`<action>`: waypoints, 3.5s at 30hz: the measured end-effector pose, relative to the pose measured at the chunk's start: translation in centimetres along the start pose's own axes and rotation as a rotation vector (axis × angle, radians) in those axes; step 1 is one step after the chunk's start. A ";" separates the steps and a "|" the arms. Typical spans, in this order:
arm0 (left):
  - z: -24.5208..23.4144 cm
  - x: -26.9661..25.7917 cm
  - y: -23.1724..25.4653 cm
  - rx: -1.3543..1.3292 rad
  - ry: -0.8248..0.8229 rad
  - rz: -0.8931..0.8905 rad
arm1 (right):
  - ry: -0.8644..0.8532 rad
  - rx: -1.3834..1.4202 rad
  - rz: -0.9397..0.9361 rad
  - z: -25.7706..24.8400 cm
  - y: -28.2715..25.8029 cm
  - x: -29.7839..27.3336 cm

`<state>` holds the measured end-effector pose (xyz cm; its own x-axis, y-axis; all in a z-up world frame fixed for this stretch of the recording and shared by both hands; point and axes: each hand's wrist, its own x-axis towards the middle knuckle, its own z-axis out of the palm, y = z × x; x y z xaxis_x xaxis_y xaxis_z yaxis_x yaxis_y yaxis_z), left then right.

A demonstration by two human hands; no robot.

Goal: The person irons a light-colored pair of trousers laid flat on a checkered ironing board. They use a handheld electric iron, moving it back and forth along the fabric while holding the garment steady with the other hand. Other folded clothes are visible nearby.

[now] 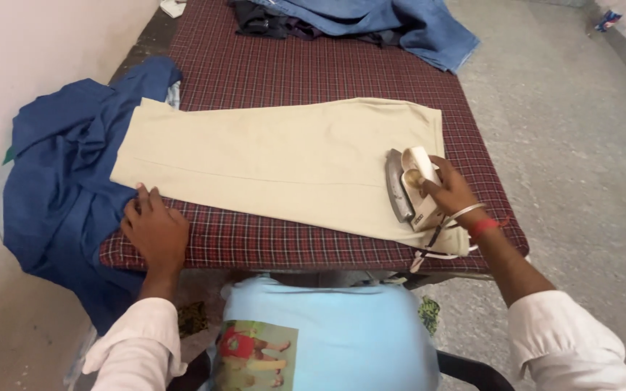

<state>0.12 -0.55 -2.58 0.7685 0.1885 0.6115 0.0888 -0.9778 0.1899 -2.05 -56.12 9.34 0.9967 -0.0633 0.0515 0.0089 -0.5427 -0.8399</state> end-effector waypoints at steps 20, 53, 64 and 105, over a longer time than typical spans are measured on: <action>-1.4 -1.2 13.8 -0.463 -0.135 0.388 | 0.358 -0.249 0.154 -0.7 0.2 -3.7; -2.0 -1.1 14.1 -0.453 -0.197 0.326 | 0.246 -0.321 0.202 0.5 -1.5 -2.3; -2.1 -0.9 14.2 -0.401 -0.252 0.331 | 0.306 -0.253 0.098 0.0 1.2 3.9; -2.4 -0.3 14.5 -0.436 -0.319 0.259 | 0.364 -0.131 0.188 1.8 0.7 13.9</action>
<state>-0.37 -14.55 1.87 0.8886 -0.1537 0.4322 -0.3432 -0.8478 0.4042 12.01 -55.87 8.50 0.8863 -0.4497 0.1107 -0.2040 -0.5936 -0.7784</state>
